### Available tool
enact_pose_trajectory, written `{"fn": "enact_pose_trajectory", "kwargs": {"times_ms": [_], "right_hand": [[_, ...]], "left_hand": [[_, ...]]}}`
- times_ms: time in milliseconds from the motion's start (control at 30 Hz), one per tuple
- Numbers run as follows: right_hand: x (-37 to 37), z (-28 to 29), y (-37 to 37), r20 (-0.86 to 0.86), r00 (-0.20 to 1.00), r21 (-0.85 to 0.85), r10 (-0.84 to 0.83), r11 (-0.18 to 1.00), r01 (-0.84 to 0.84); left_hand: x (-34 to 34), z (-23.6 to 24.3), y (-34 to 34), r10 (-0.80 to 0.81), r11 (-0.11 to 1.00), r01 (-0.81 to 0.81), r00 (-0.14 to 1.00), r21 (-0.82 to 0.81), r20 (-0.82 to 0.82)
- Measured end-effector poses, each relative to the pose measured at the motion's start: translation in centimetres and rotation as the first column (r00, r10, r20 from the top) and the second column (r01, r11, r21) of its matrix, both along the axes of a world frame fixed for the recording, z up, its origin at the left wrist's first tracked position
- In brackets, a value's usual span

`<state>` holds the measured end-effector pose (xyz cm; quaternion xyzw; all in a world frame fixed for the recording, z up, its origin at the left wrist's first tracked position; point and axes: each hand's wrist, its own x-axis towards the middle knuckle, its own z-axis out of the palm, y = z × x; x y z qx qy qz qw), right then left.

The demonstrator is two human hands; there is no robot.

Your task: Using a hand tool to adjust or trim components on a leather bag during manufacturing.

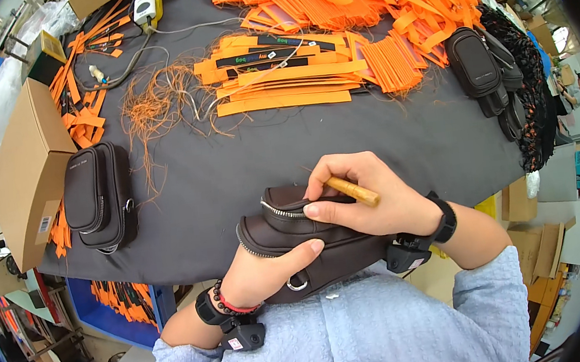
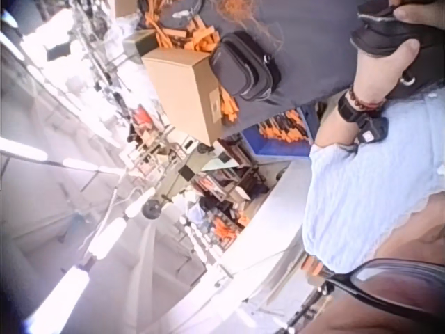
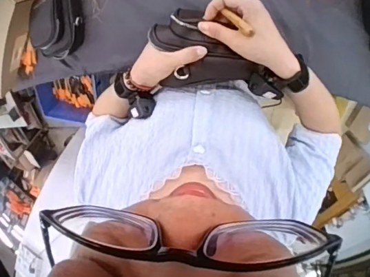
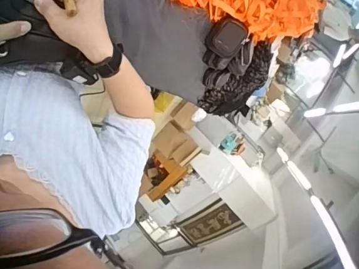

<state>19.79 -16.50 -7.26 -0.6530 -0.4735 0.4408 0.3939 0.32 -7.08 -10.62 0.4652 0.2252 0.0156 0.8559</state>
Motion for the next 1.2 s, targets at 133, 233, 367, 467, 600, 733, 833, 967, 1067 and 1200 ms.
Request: {"fn": "enact_pose_trajectory", "kwargs": {"times_ms": [133, 233, 367, 467, 600, 733, 833, 967, 1067, 1200], "right_hand": [[-0.1, -0.1, 0.3, -0.001, 1.000, -0.009, 0.003, 1.000, -0.003], [-0.1, -0.1, 0.4, 0.000, 1.000, 0.001, -0.014, 1.000, 0.014], [-0.1, -0.2, 0.5, 0.008, 1.000, 0.005, -0.019, 1.000, 0.019], [0.1, -0.1, 0.6, 0.007, 1.000, -0.031, -0.014, 0.999, 0.014], [0.2, -0.4, 0.6, -0.014, 1.000, -0.031, 0.007, 0.999, -0.008], [0.3, -0.4, 0.7, -0.026, 1.000, -0.056, 0.011, 0.998, -0.012], [0.4, -0.5, 0.6, -0.047, 0.999, -0.059, 0.015, 0.998, -0.018], [0.7, -0.4, 0.7, -0.068, 0.997, -0.064, 0.041, 0.997, -0.046], [0.1, -0.5, 0.6, -0.223, 0.975, -0.052, 0.000, 0.999, -0.012], [-2.4, -1.4, -0.4, -0.419, 0.908, -0.081, 0.016, 0.995, -0.054]], "left_hand": [[-0.1, -0.3, 0.1, 0.008, 1.000, -0.008, 0.999, -0.019, 0.033], [0.0, -0.3, 0.3, -0.015, 1.000, 0.015, 1.000, -0.024, 0.019], [0.1, -0.6, 0.3, -0.013, 1.000, 0.014, 0.999, -0.018, 0.034], [0.2, -0.5, 0.3, -0.003, 1.000, 0.004, 0.999, -0.017, 0.033], [0.1, -0.8, 0.3, -0.005, 1.000, 0.005, 0.999, -0.003, 0.042], [0.2, -0.7, 0.4, -0.007, 1.000, 0.007, 0.999, 0.007, 0.039], [0.3, -0.7, 0.3, 0.005, 1.000, -0.004, 0.999, -0.015, 0.038], [0.3, 0.0, 0.3, 0.022, 0.998, -0.022, 1.000, -0.057, 0.005], [-0.2, 1.4, 0.7, 0.000, 0.996, -0.006, 0.998, -0.092, -0.056], [-2.1, 4.4, 1.6, -0.095, 0.985, 0.056, 0.966, -0.163, -0.240]]}}
